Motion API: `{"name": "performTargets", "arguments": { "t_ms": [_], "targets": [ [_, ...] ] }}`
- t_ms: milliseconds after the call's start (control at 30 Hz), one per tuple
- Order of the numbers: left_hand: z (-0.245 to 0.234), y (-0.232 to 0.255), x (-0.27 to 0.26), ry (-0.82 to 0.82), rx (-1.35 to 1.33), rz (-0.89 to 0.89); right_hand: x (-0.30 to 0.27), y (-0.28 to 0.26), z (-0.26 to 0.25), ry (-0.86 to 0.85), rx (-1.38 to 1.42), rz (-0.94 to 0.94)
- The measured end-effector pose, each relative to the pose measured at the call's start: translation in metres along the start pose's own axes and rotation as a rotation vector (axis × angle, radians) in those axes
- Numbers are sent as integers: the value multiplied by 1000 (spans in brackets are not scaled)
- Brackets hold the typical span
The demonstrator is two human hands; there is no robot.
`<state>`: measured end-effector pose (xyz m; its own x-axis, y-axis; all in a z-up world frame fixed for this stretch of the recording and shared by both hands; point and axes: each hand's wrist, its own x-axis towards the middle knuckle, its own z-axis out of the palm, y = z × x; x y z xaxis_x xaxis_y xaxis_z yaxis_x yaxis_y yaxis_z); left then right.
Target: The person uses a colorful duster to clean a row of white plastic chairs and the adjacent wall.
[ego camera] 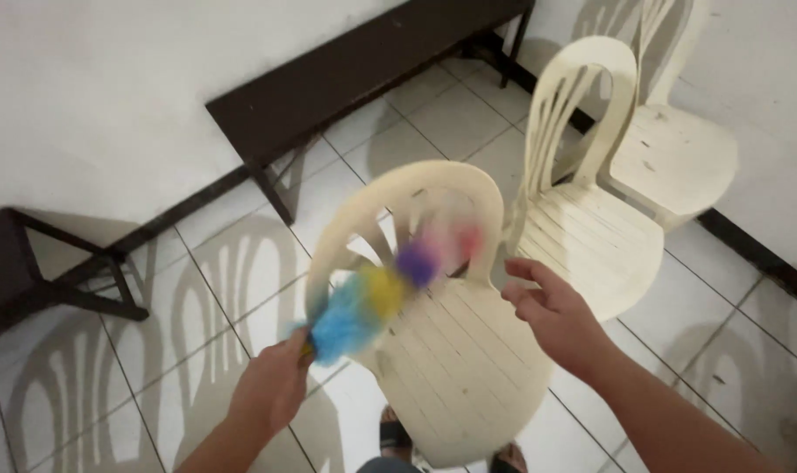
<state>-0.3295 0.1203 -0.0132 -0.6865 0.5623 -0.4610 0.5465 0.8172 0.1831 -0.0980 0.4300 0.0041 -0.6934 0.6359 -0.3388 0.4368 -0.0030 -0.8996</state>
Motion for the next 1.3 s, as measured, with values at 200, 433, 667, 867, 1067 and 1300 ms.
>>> {"name": "performTargets", "arguments": {
  "t_ms": [200, 433, 667, 867, 1067, 1300],
  "targets": [
    [-39, 22, 20, -71, 202, 49, 21, -16, 38, -15, -4, -55],
    [-62, 63, 96, -324, 316, 488, 11, -7, 47, 56, 27, 10],
    [-119, 110, 117, -49, 544, 638, -20, 26, 36, 177, 60, 102],
    [-174, 161, 131, -328, 1201, 667, -60, 41, 27, 289, 101, 199],
    [-161, 161, 180, -133, 970, 738, -95, 66, 21, 379, 135, 295],
    [-162, 199, 145, -283, 1185, 598, -128, 97, 2, 391, 100, 422]
  ]
}}
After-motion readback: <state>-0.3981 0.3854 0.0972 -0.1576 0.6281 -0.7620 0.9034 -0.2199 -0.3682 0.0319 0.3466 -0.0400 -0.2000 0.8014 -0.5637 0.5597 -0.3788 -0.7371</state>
